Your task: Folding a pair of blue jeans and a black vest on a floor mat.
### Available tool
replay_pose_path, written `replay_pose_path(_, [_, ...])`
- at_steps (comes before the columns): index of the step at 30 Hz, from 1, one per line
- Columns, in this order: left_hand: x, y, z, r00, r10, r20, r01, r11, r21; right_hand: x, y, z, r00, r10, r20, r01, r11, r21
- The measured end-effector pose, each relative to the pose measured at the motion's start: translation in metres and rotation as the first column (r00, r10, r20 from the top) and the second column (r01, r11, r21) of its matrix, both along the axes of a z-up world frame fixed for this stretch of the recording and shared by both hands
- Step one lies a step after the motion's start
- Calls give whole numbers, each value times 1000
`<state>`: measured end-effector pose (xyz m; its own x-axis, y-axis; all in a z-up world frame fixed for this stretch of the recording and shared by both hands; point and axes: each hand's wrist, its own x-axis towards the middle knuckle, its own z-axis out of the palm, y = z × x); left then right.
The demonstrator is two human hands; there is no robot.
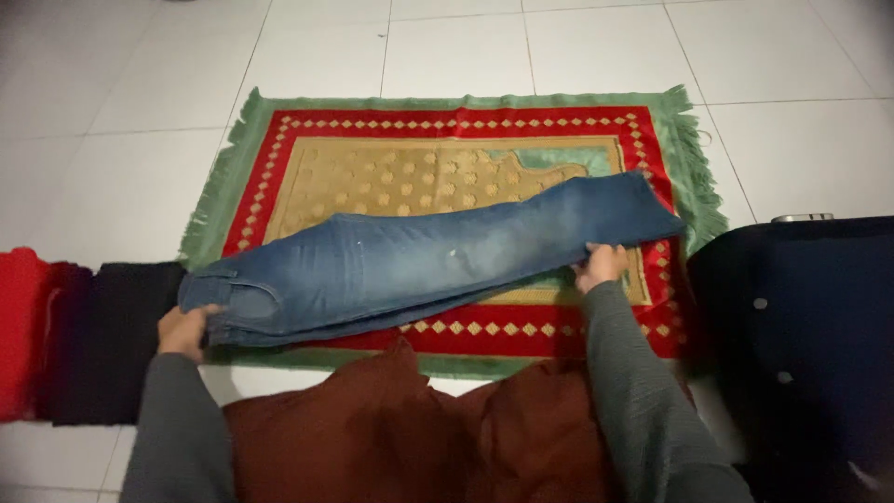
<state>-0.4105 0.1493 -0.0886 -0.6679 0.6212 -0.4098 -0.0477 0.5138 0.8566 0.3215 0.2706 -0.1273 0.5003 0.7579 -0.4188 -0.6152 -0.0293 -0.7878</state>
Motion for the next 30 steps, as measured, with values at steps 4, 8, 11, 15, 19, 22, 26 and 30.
replay_pose_path(4, [-16, -37, 31, 962, -210, -171, 112, 883, -456, 38, -6, -34, 964, 85, -251, -128, 979, -161])
replay_pose_path(8, [-27, -70, -12, 906, -264, -331, -39, 727, -685, 41, -17, -19, 936, 11, -353, -80, 980, -180])
replay_pose_path(11, [-6, -49, -19, 513, -778, -362, 150, 497, -855, 65, 6, -53, 978, -132, -160, 68, 933, -353])
replay_pose_path(15, [138, -23, 52, 399, -660, -636, 671, 683, -289, 107, 37, -145, 968, -200, 151, 229, 950, -210])
replay_pose_path(19, [240, -13, -1, 213, -767, -606, 837, 463, -292, 122, 57, -165, 790, -419, 448, 386, 907, 169])
replay_pose_path(22, [286, -18, -35, 6, -903, -429, 729, 298, -616, 88, 19, -63, 881, -424, 209, 441, 897, -37])
replay_pose_path(26, [289, -36, -87, -134, -920, -369, 610, 217, -762, 128, 43, -112, 741, -511, 436, 564, 826, 11])
replay_pose_path(30, [292, -32, -88, -159, -922, -353, 609, 189, -771, -22, -14, 10, -152, 108, 982, 335, 941, -51])
